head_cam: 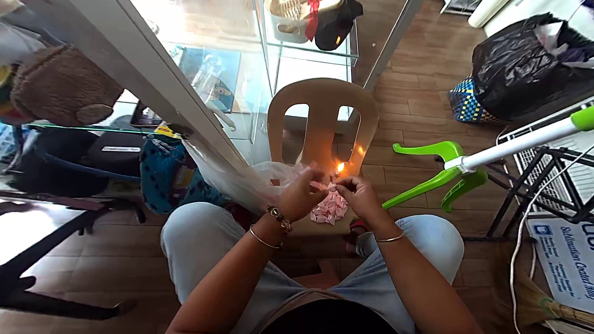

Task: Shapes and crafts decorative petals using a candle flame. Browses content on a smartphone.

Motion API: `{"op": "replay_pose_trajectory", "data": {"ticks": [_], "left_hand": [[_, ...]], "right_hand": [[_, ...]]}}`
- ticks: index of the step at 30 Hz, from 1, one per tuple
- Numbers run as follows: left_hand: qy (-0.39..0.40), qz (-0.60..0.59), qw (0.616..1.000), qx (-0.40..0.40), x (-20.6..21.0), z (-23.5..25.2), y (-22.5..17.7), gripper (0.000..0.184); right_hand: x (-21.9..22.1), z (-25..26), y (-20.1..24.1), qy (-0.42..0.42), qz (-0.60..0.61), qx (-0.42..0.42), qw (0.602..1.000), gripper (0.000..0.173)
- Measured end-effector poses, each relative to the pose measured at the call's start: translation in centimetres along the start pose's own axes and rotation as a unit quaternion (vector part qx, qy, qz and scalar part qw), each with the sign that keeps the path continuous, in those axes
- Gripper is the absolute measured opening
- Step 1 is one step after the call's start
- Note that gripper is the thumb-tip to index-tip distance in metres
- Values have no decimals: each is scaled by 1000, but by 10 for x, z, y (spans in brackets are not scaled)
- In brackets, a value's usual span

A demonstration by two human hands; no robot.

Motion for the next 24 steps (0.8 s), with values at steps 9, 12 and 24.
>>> {"op": "replay_pose_trajectory", "data": {"ticks": [9,12,24], "left_hand": [[-40,186,979,-73,-42,-26,28,47],[-61,227,968,-83,-56,-34,29,45],[-107,202,972,-54,-83,-52,11,35]], "right_hand": [[31,14,-57,160,-293,193,923,27],[29,16,-45,110,-354,194,908,28],[184,-15,-29,243,-379,-127,884,35]]}}
Point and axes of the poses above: each hand's wrist, its own z-axis towards the middle knuckle, its own x-axis out of the palm, y = z × x, the point moved 7 cm from there along z, towards the middle knuckle, and after that the axes turned 2 degrees about -z, right-handed, at the moved point
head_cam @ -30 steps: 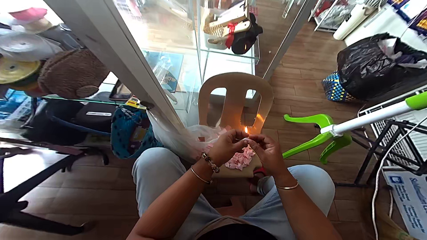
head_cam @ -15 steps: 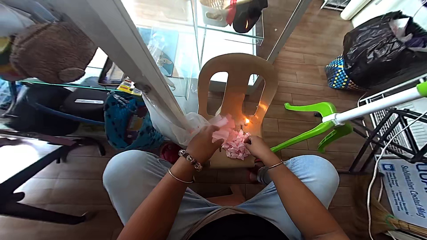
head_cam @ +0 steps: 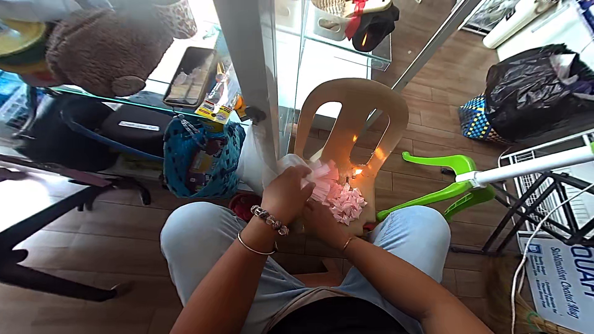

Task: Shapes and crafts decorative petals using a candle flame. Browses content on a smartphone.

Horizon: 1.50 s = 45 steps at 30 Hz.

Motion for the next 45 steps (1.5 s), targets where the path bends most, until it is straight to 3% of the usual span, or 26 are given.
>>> {"op": "replay_pose_trajectory", "data": {"ticks": [3,7,16,22,24,28,30,33,41,45], "left_hand": [[12,4,1000,3,4,2,0,36],[28,16,999,-11,6,1,5,38],[42,25,998,27,19,7,-5,37],[72,56,994,58,41,16,-8,31],[65,63,994,61,44,18,-8,30],[66,78,993,64,48,22,-12,31],[70,88,991,69,51,25,-13,31],[68,93,991,71,54,27,-12,31],[96,111,989,26,55,23,-3,32],[136,155,978,17,60,22,-2,33]], "right_hand": [[21,-6,18,-11,-40,-5,999,38],[26,-15,24,-35,-81,-20,996,25],[18,-25,3,-40,-18,-48,998,22],[-8,-21,-29,-4,79,42,996,28],[-5,-24,-29,-30,56,15,998,27],[19,-34,-6,-90,-14,-122,988,27],[27,-33,-1,-73,-28,-140,987,33],[27,-25,-3,-20,-34,-124,992,36],[7,-17,-15,-24,14,-46,999,30],[-22,-12,-38,-69,144,55,986,25]]}}
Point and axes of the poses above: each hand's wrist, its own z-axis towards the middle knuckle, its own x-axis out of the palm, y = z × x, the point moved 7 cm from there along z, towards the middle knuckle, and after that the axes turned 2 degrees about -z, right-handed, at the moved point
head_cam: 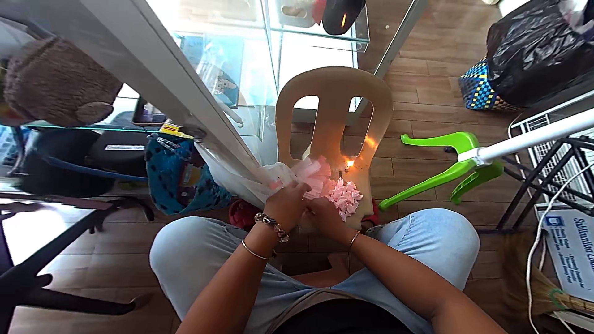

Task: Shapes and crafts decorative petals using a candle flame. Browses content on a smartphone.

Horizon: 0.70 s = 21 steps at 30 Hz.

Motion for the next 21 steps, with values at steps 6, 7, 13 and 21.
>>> {"op": "replay_pose_trajectory", "data": {"ticks": [6,7,13,21], "left_hand": [[-19,97,984,147,18,6,-14,35],[-28,106,979,173,21,6,-19,34],[-203,129,915,323,21,-2,-45,11],[-354,143,870,312,1,-9,-55,13]], "right_hand": [[-48,-13,-10,48,372,158,914,38],[-53,-19,-10,46,417,168,892,39],[-78,-40,-11,40,549,192,813,40],[-87,-51,-16,67,578,258,772,22]]}}
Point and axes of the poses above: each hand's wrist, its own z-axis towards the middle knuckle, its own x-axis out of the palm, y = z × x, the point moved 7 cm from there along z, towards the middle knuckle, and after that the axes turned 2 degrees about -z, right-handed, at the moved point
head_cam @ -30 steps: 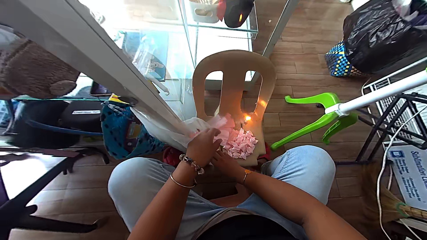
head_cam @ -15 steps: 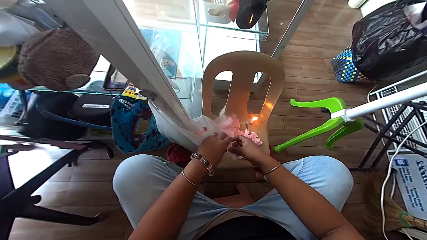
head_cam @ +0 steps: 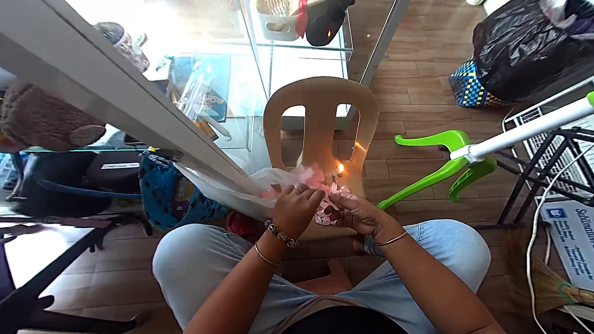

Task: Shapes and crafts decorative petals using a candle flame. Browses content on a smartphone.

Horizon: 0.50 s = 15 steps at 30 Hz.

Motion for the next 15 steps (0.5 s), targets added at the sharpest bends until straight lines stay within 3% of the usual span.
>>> {"op": "replay_pose_trajectory", "data": {"ticks": [5,10,13,15], "left_hand": [[0,15,1000,-12,4,2,1,12],[17,-28,999,-4,11,0,-3,12],[66,-145,983,-93,12,1,5,12],[129,-253,941,-185,13,0,12,14]], "right_hand": [[0,-5,8,10,36,-40,998,5],[-8,-4,14,-19,-41,-75,996,6],[-11,-7,19,-32,-83,-103,991,6],[-12,-9,23,-39,-107,-129,985,5]]}}
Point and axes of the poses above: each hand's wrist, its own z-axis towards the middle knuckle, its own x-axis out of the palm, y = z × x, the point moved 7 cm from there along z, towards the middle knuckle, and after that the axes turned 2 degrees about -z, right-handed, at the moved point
